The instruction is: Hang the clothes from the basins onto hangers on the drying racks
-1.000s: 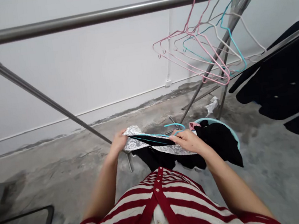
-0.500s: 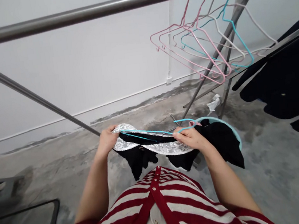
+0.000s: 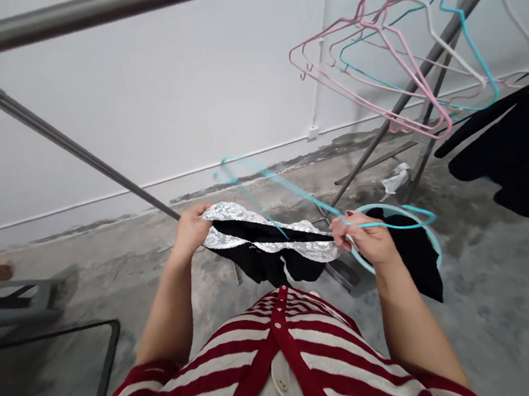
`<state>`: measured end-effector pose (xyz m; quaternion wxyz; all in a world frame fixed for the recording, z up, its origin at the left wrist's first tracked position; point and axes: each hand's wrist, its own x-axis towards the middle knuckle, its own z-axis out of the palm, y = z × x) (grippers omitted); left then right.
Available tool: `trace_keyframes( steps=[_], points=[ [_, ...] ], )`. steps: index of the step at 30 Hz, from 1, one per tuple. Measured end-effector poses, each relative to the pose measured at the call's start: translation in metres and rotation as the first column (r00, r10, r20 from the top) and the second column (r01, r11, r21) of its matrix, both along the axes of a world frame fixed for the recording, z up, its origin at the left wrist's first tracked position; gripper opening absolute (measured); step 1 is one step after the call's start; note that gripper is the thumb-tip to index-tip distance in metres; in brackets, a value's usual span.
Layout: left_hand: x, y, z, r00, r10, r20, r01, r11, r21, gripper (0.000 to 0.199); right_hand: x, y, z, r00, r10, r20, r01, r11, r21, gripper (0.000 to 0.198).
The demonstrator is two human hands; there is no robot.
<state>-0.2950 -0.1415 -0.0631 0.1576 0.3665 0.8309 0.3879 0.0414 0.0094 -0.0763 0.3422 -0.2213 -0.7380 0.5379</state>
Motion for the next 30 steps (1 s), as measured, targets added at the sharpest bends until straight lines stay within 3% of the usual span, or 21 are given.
trace_keyframes(
  steps=[3, 6, 11, 17, 24, 27, 30],
  points=[
    [0.019, -0.002, -0.001, 0.958, -0.164, 0.237, 0.159, 0.986, 0.038, 0.036, -0.005, -0.006, 0.006, 0.937, -0.209, -0.28, 0.178, 0.975, -0.133, 0.028],
    [0.049, -0.001, -0.004, 0.898, -0.291, 0.331, 0.285, 0.956, 0.069, 0.038, -0.024, -0.017, 0.012, 0.949, -0.264, -0.174, 0.235, 0.957, -0.169, 0.025],
    [0.073, -0.011, -0.001, 0.909, -0.31, 0.28, 0.304, 0.95, 0.067, 0.036, -0.045, -0.01, 0.029, 0.933, -0.343, -0.107, 0.332, 0.937, -0.111, 0.024],
    [0.075, -0.042, 0.01, 0.891, -0.335, 0.305, 0.325, 0.942, 0.086, 0.039, -0.067, 0.045, 0.093, 0.963, -0.269, 0.023, 0.269, 0.963, 0.004, 0.02],
    [0.082, -0.068, 0.001, 0.878, -0.324, 0.353, 0.289, 0.946, 0.15, 0.034, -0.147, 0.136, 0.184, 0.916, -0.393, -0.075, 0.4, 0.908, 0.123, 0.021],
    [0.081, -0.079, 0.002, 0.885, -0.298, 0.357, 0.242, 0.951, 0.195, 0.032, -0.173, 0.173, 0.202, 0.903, -0.415, -0.113, 0.428, 0.894, 0.135, 0.021],
    [0.082, -0.087, 0.004, 0.889, -0.284, 0.359, 0.214, 0.951, 0.222, 0.031, -0.189, 0.198, 0.205, 0.899, -0.428, -0.095, 0.436, 0.893, 0.107, 0.022]
  ],
)
